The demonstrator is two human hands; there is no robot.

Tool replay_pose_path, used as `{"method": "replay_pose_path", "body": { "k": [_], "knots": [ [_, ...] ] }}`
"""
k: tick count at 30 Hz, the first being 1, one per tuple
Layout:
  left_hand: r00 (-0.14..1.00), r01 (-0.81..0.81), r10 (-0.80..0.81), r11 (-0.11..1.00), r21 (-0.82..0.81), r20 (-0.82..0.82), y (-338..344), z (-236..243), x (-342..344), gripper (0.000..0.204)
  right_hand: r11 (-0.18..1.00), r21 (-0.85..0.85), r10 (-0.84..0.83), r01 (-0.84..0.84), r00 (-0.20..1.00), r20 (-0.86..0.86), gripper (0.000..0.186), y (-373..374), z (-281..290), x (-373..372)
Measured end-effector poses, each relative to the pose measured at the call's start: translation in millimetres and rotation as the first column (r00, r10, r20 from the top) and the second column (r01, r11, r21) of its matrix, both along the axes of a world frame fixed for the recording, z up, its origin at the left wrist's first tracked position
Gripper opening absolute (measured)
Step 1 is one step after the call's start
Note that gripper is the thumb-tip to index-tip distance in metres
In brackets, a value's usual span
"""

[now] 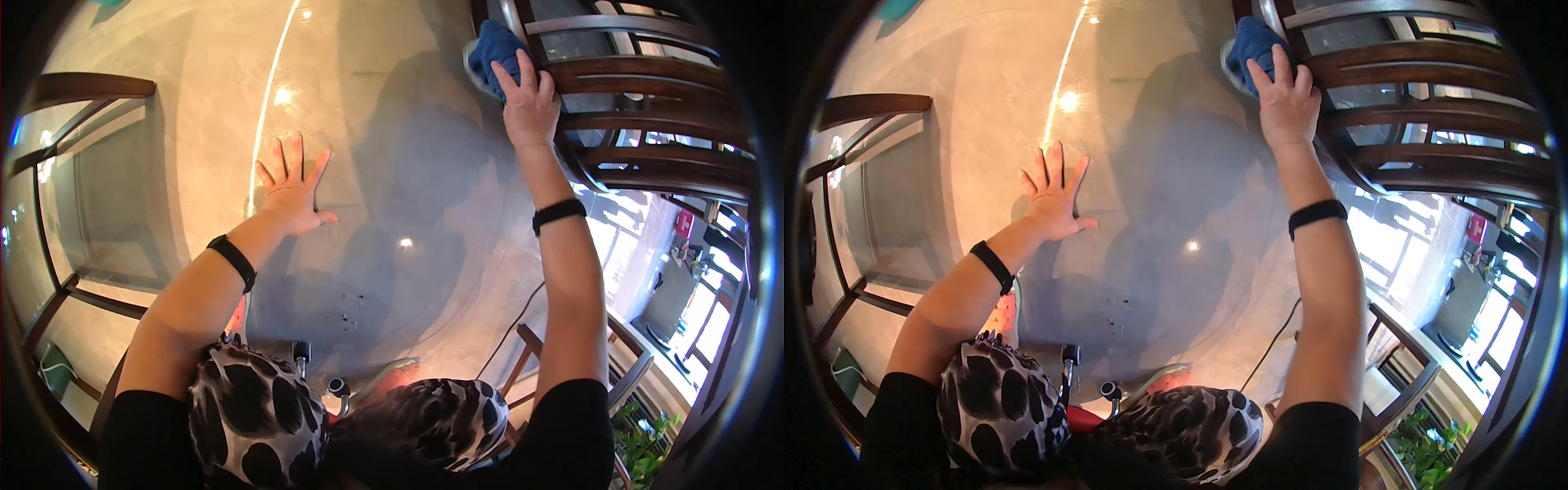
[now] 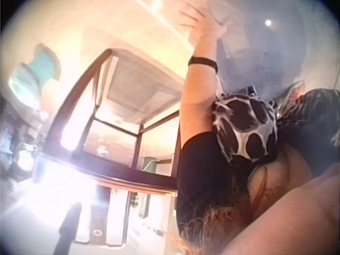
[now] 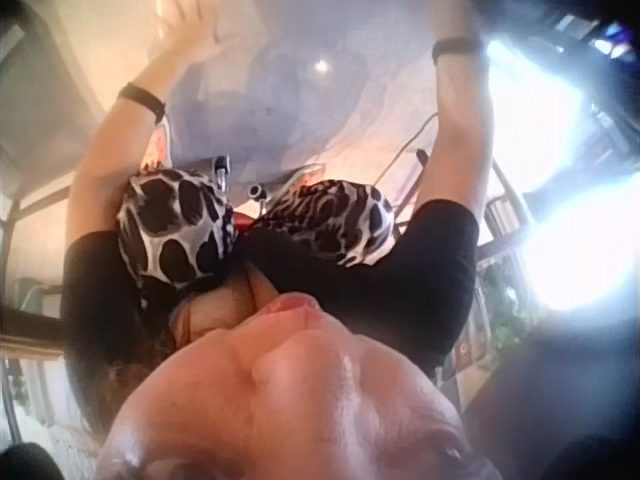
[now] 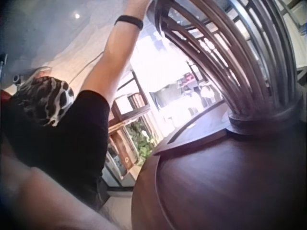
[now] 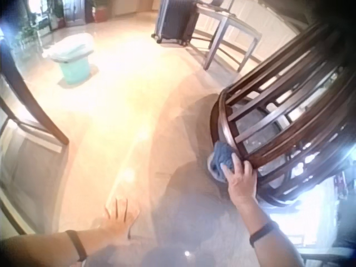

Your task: The person cleans the floor by hand using a cloth to wipe up spills and then uses a paper towel to scrub a specific spot.

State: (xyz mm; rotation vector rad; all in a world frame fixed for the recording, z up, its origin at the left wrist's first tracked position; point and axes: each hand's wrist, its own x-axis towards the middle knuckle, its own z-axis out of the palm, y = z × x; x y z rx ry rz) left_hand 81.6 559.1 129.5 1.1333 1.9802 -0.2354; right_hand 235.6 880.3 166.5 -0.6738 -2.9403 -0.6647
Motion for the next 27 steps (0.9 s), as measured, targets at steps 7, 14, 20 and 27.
{"method": "replay_pose_path", "body": {
  "k": [7, 14, 20, 27],
  "knots": [
    [0.999, -0.006, 0.005, 1.0, 0.027, 0.035, 9.3, 3.6, -0.3, 0.112, 0.988, -0.048, -0.141, 0.149, 0.981, 0.136, 0.037, -8.2, -49.3, 20.4],
    [1.0, -0.009, 0.009, 1.0, 0.016, -0.004, 7.2, 0.0, -8.4, 0.113, 0.996, 0.092, 0.006, -0.002, 0.999, -0.045, 0.03, 16.2, -6.1, 17.7],
    [0.999, -0.027, 0.027, 1.0, 0.014, 0.032, 9.9, 4.8, -10.4, 0.112, 0.98, -0.034, -0.184, 0.198, 0.952, 0.244, 0.029, -7.2, -53.1, 4.9],
    [0.999, -0.015, 0.014, 0.999, 0.029, 0.042, 2.7, 0.9, -6.5, 0.112, 0.993, 0.006, -0.117, 0.117, 0.987, 0.111, 0.037, -2.3, -12.4, 15.3]
  ]
}}
